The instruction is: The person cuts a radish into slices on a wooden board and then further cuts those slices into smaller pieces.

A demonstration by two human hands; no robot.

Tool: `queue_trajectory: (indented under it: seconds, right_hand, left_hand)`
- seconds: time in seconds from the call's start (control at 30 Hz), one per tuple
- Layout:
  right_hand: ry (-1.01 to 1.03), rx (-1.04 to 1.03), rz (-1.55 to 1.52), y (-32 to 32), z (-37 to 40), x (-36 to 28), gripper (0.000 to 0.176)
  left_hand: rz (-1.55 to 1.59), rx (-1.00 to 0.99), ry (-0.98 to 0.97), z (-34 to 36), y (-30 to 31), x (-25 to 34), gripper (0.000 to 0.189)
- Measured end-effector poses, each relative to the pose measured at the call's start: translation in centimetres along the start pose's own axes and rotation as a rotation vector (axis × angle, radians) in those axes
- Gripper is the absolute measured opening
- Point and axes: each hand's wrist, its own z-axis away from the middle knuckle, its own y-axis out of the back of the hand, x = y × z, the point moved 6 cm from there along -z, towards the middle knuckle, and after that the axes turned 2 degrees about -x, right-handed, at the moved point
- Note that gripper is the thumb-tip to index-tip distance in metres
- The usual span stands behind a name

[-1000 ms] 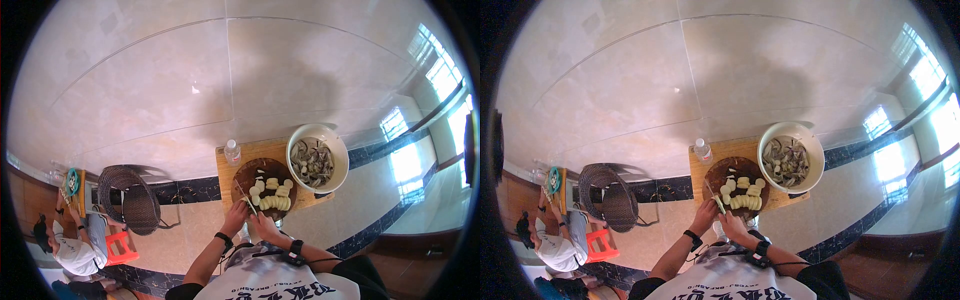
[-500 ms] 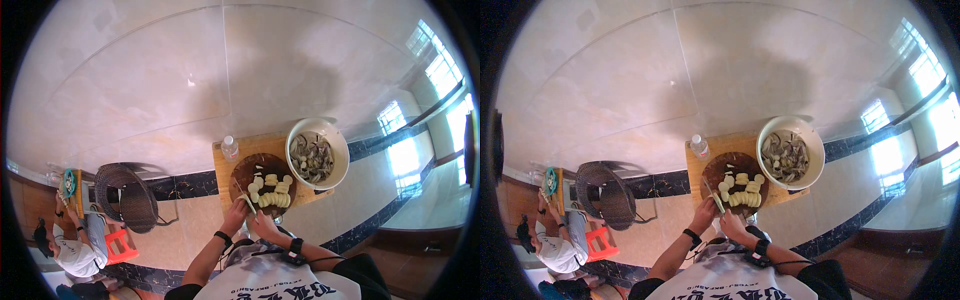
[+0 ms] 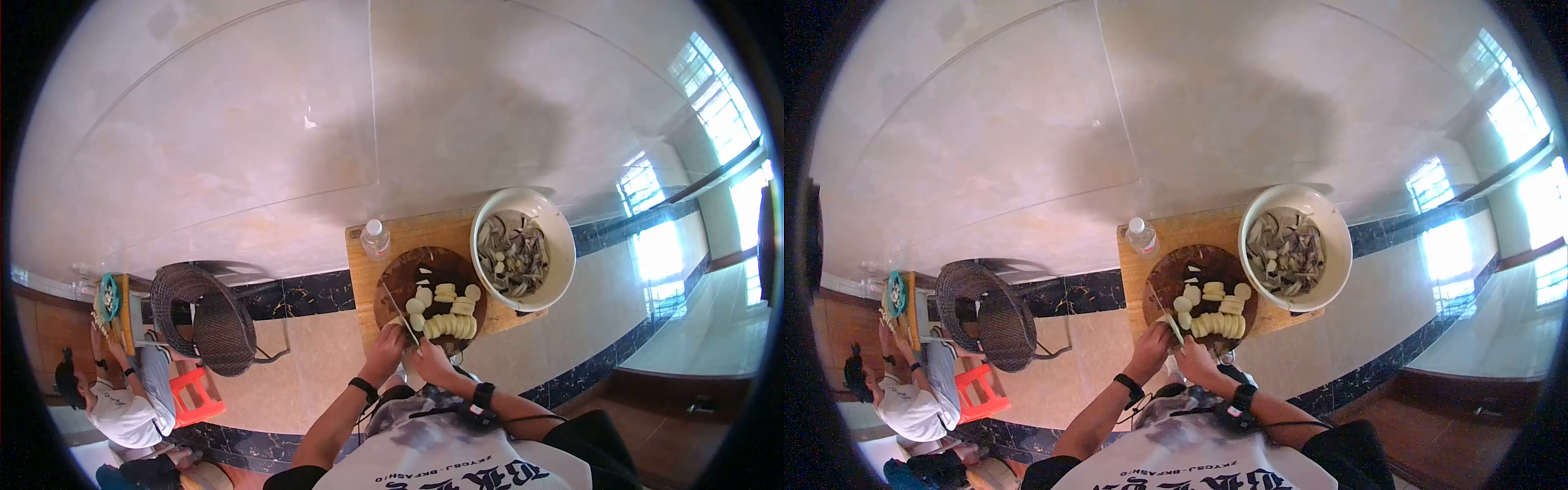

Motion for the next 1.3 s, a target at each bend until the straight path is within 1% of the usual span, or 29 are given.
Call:
queue_trajectory:
  seconds: [0.17,0.23,0.33,0.43,0.57,0.63,0.67,0.77,0.87,0.93,1.07,1.13,1.3]
  right_hand:
    - [0.042,0.001,-0.009,-1.5,-1.9,0.9,0.029]
    - [0.066,0.014,0.0,-2.1,-2.6,1.3,0.031]
    - [-0.005,-0.04,0.021,-3.0,-3.0,2.2,0.03]
    - [0.052,0.025,-0.001,-2.3,-2.9,2.3,0.031]
    - [0.132,0.028,-0.069,-1.2,-2.9,2.1,0.029]
    - [0.157,0.035,-0.078,-0.9,-3.0,2.4,0.029]
    - [0.121,0.024,-0.075,-1.0,-3.1,2.9,0.029]
    - [0.026,0.011,-0.065,0.2,-2.1,1.9,0.031]
    - [-0.023,0.031,-0.061,1.4,-0.8,1.0,0.034]
    - [-0.05,0.036,-0.075,2.1,-0.3,0.5,0.036]
    - [-0.005,0.061,-0.079,2.6,0.5,0.7,0.038]
    - [0.018,0.06,-0.077,2.7,1.0,0.3,0.037]
    - [0.035,0.016,-0.052,1.9,1.3,1.1,0.037]
  left_hand:
    - [0.033,-0.059,0.042,0.0,-0.2,-0.2,0.029]
    - [0.04,-0.018,0.033,-0.3,0.7,0.3,0.028]
    - [0.065,0.013,0.055,-0.3,1.1,0.5,0.027]
    - [0.094,0.044,0.088,-0.2,1.2,0.5,0.028]
    - [0.118,0.034,0.144,-0.7,1.9,0.7,0.03]
    - [0.054,0.106,0.154,-0.7,2.7,0.8,0.03]
    - [0.023,0.14,0.159,-0.6,3.1,1.0,0.031]
    - [0.002,0.118,0.2,0.0,2.3,0.2,0.032]
    - [0.029,0.046,0.183,-0.2,2.0,0.2,0.037]
    - [-0.009,0.054,0.15,-0.6,2.0,0.6,0.041]
    - [0.014,0.029,0.136,-1.0,1.6,1.6,0.047]
    - [-0.025,0.03,0.131,-0.5,0.5,1.2,0.049]
    - [0.01,0.022,0.165,0.0,-0.4,0.7,0.05]
